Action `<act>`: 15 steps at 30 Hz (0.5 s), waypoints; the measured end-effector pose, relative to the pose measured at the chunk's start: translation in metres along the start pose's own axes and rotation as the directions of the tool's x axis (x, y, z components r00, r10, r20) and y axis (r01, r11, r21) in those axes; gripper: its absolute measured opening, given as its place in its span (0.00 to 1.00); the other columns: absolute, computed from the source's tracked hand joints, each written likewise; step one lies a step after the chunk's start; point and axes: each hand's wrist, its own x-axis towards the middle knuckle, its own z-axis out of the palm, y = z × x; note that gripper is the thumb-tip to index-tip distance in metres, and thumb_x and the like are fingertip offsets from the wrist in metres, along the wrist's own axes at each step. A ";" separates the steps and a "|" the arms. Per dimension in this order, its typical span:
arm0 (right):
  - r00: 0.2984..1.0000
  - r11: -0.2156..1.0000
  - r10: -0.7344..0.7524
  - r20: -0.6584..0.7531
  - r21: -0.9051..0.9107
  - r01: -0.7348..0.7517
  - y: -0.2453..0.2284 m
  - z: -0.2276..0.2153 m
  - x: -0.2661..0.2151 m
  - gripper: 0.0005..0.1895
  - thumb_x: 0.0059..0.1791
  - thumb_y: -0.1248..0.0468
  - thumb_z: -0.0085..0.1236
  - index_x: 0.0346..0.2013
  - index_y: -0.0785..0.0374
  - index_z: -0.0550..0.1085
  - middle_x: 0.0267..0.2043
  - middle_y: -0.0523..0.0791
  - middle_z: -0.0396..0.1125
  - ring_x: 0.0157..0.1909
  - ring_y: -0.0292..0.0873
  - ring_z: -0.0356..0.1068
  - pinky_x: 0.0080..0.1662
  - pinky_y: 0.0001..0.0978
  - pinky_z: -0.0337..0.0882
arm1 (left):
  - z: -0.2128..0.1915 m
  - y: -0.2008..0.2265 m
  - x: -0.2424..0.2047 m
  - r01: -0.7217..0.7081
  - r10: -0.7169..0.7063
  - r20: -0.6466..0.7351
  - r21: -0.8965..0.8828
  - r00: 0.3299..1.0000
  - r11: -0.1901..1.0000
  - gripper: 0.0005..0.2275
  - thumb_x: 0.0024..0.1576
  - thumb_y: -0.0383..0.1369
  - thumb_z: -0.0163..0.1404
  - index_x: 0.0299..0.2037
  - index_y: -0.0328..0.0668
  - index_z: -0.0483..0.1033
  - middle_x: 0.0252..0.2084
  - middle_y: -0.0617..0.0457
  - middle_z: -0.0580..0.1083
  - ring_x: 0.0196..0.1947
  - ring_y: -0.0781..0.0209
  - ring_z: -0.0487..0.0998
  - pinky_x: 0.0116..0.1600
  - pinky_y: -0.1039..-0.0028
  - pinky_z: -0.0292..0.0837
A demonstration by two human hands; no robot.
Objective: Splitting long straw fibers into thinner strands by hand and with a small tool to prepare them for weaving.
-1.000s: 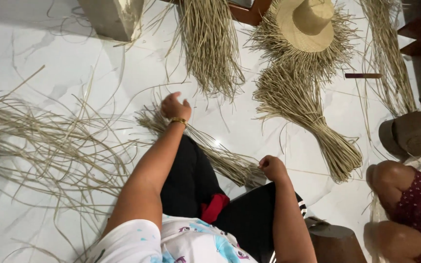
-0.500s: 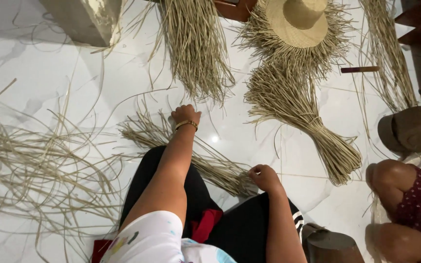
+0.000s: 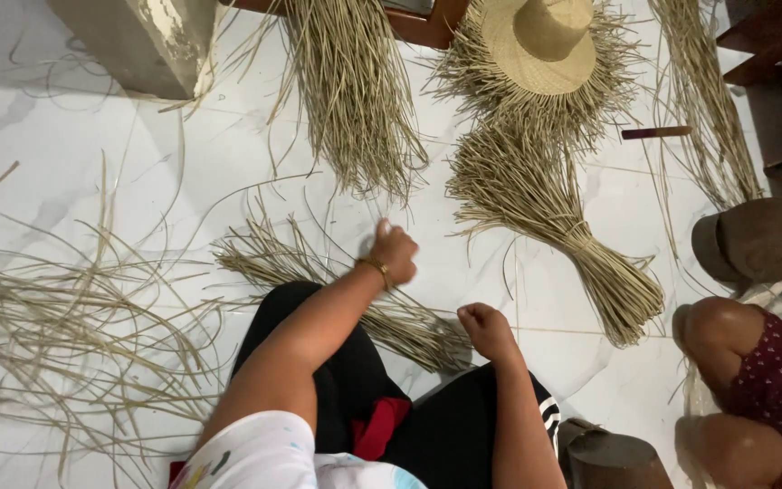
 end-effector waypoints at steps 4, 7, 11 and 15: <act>0.997 0.973 -0.060 -0.046 0.218 0.069 -0.009 -0.001 -0.014 0.17 0.56 0.56 0.52 0.53 0.62 0.79 0.41 0.53 0.78 0.46 0.49 0.77 0.51 0.45 0.74 | 0.049 0.058 -0.025 -0.324 0.294 -0.188 -0.153 0.937 0.934 0.09 0.55 0.32 0.48 0.37 0.52 0.84 0.37 0.54 0.79 0.51 0.54 0.73 0.72 0.40 0.43; 0.996 0.974 -0.085 -0.016 0.209 0.086 -0.010 -0.001 -0.029 0.16 0.56 0.56 0.50 0.47 0.64 0.80 0.34 0.53 0.76 0.40 0.49 0.76 0.48 0.45 0.74 | 0.066 0.077 -0.050 -0.402 0.351 -0.232 -0.229 0.907 0.887 0.11 0.58 0.30 0.46 0.39 0.56 0.84 0.35 0.57 0.79 0.49 0.55 0.74 0.72 0.40 0.45; 0.980 0.955 -0.198 0.006 0.228 0.191 -0.018 0.003 -0.056 0.18 0.57 0.58 0.45 0.35 0.64 0.80 0.22 0.51 0.73 0.30 0.49 0.73 0.41 0.44 0.74 | 0.082 0.079 -0.080 -0.379 0.257 -0.394 -0.272 0.882 0.885 0.12 0.54 0.33 0.56 0.45 0.56 0.69 0.32 0.63 0.76 0.42 0.62 0.78 0.67 0.49 0.55; 0.922 0.623 -0.355 -0.155 0.696 0.356 0.011 0.009 -0.071 0.20 0.57 0.60 0.44 0.32 0.69 0.79 0.20 0.52 0.71 0.29 0.48 0.74 0.41 0.42 0.76 | 0.065 0.043 -0.108 -0.412 0.274 -0.460 -0.233 0.845 0.881 0.03 0.56 0.37 0.56 0.38 0.62 0.77 0.32 0.62 0.76 0.43 0.60 0.77 0.63 0.46 0.57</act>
